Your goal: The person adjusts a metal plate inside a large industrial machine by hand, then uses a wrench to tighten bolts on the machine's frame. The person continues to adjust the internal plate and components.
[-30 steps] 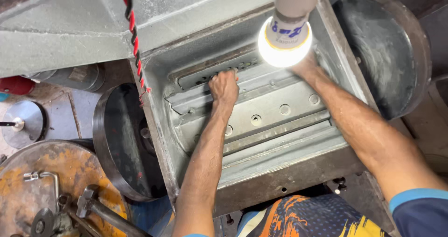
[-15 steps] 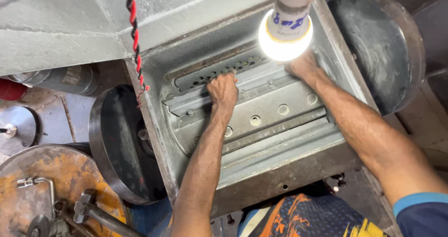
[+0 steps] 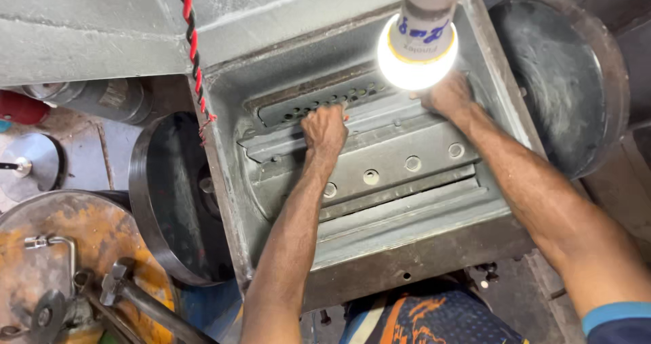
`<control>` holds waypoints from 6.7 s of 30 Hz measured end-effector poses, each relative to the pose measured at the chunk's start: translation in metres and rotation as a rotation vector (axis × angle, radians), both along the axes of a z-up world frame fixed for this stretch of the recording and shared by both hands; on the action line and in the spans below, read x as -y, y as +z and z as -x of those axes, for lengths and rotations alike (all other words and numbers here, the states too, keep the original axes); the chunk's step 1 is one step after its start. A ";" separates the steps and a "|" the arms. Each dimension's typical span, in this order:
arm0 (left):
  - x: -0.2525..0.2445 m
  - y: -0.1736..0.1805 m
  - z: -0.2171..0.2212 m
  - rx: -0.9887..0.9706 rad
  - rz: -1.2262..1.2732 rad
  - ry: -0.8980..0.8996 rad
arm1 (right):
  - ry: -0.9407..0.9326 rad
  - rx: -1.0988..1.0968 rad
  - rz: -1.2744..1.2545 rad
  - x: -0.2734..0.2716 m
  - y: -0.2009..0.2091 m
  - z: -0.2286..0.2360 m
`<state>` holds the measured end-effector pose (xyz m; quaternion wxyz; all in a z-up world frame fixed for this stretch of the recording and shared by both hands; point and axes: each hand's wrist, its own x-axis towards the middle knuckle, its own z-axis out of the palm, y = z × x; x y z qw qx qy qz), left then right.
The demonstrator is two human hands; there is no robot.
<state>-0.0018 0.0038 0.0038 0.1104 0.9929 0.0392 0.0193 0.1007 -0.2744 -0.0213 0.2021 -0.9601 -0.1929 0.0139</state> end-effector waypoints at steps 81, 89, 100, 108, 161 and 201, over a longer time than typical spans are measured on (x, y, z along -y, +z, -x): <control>-0.028 0.004 -0.018 -0.036 -0.006 -0.103 | -0.278 0.245 -0.333 -0.169 0.017 0.081; -0.026 0.004 -0.010 0.013 0.017 -0.093 | -0.179 0.240 -0.205 -0.165 0.018 0.077; -0.024 0.009 0.006 0.172 0.117 -0.203 | -0.178 0.274 -0.251 -0.162 0.023 0.086; -0.022 0.014 0.015 0.304 0.172 -0.294 | -0.150 0.349 -0.281 -0.162 0.019 0.085; -0.018 0.057 0.065 0.193 0.096 -0.350 | -0.087 0.132 -0.173 -0.148 0.082 0.140; -0.025 0.023 0.010 0.253 -0.024 -0.256 | -0.166 0.394 -0.016 -0.156 0.055 0.115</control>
